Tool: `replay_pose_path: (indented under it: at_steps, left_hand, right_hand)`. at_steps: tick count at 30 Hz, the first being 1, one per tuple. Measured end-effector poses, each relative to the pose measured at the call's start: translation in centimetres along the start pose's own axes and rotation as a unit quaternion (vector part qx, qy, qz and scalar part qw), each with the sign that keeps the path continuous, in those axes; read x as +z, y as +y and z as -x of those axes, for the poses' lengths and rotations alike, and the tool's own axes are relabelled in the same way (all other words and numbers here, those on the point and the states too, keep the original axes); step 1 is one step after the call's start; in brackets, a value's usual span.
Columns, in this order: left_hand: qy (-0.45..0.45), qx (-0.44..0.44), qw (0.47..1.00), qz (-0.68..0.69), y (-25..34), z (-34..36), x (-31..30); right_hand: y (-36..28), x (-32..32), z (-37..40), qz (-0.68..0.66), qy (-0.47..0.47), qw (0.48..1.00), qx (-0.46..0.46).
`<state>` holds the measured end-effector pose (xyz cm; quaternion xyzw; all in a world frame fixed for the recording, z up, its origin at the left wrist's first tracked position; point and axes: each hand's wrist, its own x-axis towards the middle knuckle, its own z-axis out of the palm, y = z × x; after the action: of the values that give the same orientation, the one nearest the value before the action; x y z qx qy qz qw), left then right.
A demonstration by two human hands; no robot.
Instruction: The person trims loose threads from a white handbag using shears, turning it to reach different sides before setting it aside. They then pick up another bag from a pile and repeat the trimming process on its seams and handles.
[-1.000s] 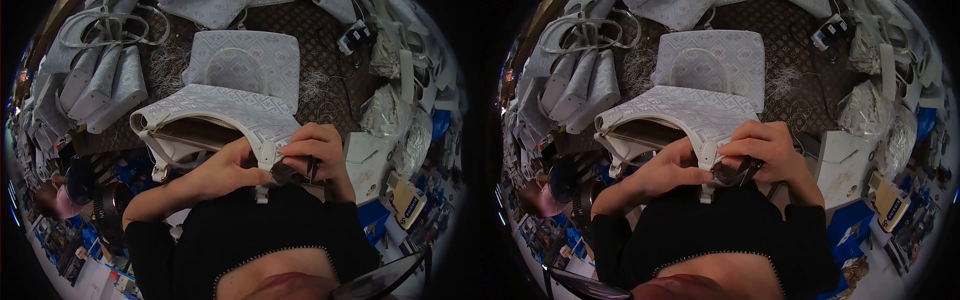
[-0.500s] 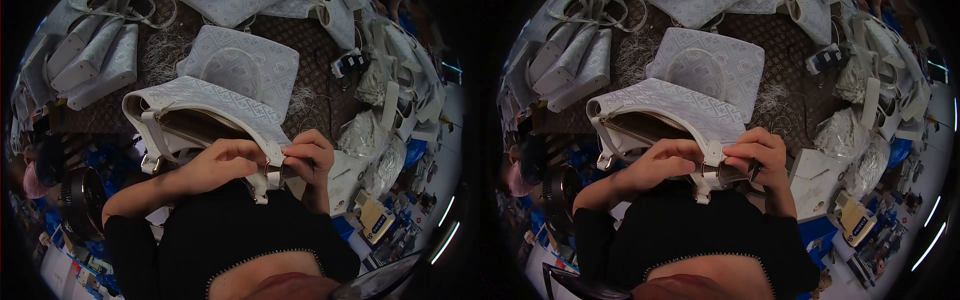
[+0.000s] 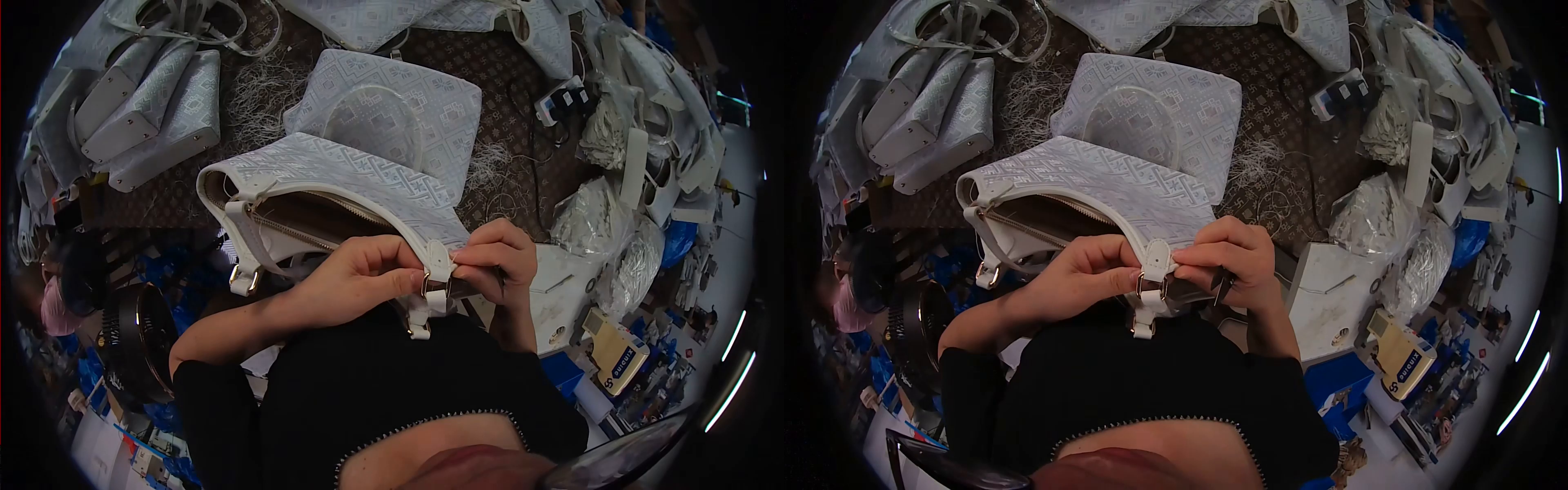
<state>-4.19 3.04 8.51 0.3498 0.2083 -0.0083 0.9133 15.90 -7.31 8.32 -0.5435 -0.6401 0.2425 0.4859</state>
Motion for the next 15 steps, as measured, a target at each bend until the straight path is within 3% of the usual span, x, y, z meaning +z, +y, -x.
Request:
replay_pose_path:
  at_steps: [8,10,12,13,15]
  left_hand:
    - [0.0,-0.005,1.0,-0.012,-0.1,0.0,0.3]
    - [0.006,-0.001,0.996,-0.091,0.5,0.2,0.8]
    - [-0.033,0.054,0.967,-0.249,1.9,1.9,0.7]
    - [-0.055,0.161,0.935,-0.311,3.2,2.9,0.8]
    - [-0.16,0.2,0.882,-0.396,4.4,6.5,-1.2]
  right_hand:
    - [0.2,0.0,0.1,0.002,-0.008,1.0,-0.016]
    - [0.2,-0.1,-0.1,-0.006,-0.012,1.0,-0.027]
    - [0.0,0.0,0.0,-0.002,-0.015,1.0,-0.018]
    - [0.1,0.0,0.1,-0.008,-0.014,1.0,-0.017]
    - [0.1,-0.1,0.1,-0.017,-0.023,0.999,-0.014]
